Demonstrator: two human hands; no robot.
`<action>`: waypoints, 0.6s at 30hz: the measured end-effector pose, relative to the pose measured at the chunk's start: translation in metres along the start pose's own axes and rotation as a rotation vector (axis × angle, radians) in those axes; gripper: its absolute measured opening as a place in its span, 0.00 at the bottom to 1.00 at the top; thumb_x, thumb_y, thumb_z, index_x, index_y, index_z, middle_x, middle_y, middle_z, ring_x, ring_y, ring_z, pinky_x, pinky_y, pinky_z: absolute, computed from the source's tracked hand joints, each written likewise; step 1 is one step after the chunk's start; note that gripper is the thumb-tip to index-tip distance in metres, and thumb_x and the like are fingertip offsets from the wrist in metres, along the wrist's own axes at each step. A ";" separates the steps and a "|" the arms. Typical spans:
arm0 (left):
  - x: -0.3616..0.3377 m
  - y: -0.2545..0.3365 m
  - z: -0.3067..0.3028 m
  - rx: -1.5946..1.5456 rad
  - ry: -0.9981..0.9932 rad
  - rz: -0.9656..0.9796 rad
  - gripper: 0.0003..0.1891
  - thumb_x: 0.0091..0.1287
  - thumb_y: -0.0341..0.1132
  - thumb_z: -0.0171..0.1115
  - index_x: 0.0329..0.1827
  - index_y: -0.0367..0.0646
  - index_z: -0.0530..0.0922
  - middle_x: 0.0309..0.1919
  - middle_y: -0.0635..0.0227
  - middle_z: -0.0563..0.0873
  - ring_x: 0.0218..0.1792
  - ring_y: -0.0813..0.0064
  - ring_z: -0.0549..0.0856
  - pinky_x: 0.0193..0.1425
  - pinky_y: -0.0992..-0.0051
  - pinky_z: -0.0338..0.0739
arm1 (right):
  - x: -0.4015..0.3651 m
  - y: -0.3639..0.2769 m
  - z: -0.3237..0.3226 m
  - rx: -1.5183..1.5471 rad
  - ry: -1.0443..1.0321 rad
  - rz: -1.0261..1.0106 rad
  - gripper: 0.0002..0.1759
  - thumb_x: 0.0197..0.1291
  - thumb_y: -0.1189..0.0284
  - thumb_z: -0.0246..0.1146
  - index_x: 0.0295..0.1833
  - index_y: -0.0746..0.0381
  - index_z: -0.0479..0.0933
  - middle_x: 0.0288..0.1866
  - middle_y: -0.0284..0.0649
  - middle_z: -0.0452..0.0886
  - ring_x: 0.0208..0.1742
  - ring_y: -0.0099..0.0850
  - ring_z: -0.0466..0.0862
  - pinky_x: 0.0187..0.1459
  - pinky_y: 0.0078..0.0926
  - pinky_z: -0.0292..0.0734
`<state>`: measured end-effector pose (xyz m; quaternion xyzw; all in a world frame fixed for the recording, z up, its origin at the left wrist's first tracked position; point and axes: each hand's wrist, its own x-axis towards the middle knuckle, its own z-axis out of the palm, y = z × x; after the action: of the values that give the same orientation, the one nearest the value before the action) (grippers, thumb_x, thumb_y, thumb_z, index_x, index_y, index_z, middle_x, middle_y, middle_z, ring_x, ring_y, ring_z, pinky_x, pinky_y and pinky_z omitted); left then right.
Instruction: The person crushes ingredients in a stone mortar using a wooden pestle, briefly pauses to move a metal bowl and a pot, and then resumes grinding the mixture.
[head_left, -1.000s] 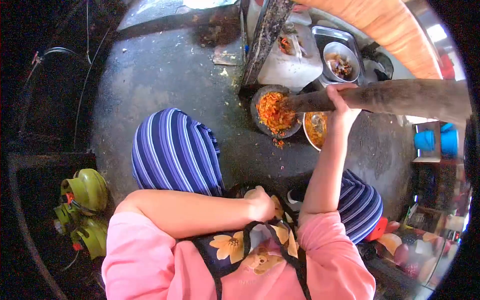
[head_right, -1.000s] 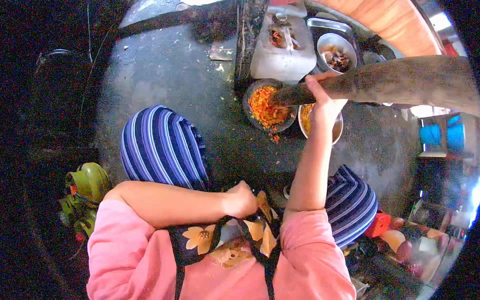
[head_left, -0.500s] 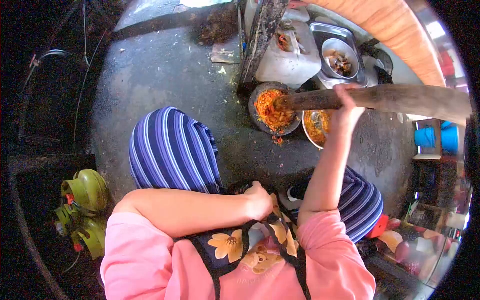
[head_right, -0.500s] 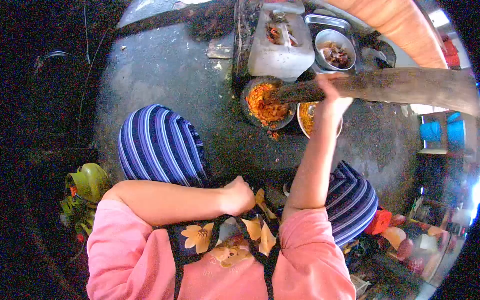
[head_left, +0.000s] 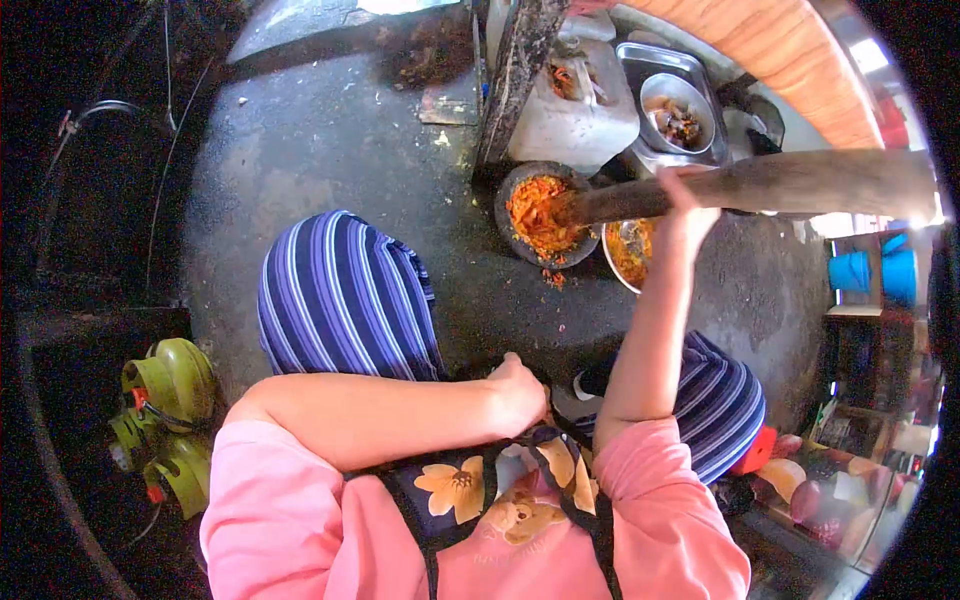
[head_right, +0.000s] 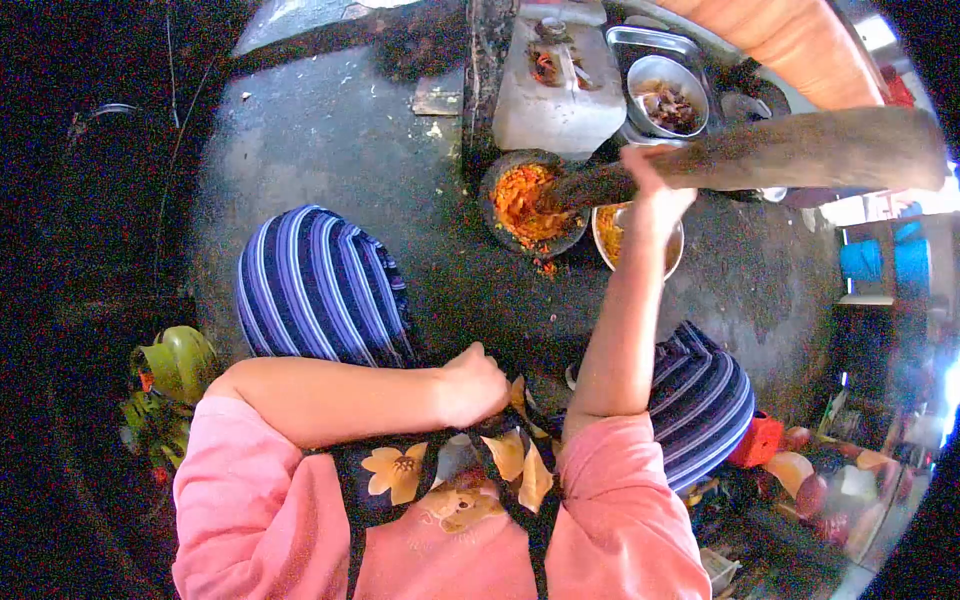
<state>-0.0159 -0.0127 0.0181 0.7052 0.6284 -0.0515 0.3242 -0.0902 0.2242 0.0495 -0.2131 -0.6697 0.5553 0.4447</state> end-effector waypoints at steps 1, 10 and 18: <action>-0.001 -0.001 -0.003 0.034 0.014 -0.025 0.07 0.48 0.36 0.59 0.29 0.47 0.80 0.28 0.67 0.83 0.34 0.66 0.82 0.36 0.64 0.69 | -0.006 0.029 0.000 -0.042 -0.046 0.091 0.08 0.36 0.79 0.65 0.27 0.64 0.74 0.26 0.35 0.75 0.31 0.27 0.73 0.37 0.26 0.68; -0.135 0.053 -0.122 -0.011 1.155 0.139 0.14 0.52 0.37 0.57 0.42 0.51 0.79 0.37 0.76 0.81 0.37 0.80 0.78 0.46 0.72 0.74 | -0.022 0.024 0.012 0.052 -0.145 0.025 0.13 0.33 0.83 0.69 0.25 0.61 0.72 0.24 0.31 0.74 0.29 0.26 0.73 0.37 0.24 0.68; -0.135 0.062 -0.125 0.283 0.796 0.327 0.26 0.60 0.41 0.58 0.63 0.55 0.64 0.54 0.62 0.75 0.52 0.63 0.74 0.52 0.60 0.70 | -0.058 0.119 0.019 -0.135 -0.138 0.160 0.12 0.38 0.81 0.68 0.31 0.64 0.74 0.31 0.32 0.75 0.39 0.28 0.73 0.49 0.27 0.65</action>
<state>-0.0279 -0.0630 0.2054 0.7976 0.5711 0.1901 -0.0384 -0.1012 0.2034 -0.0820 -0.2565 -0.7153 0.5561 0.3366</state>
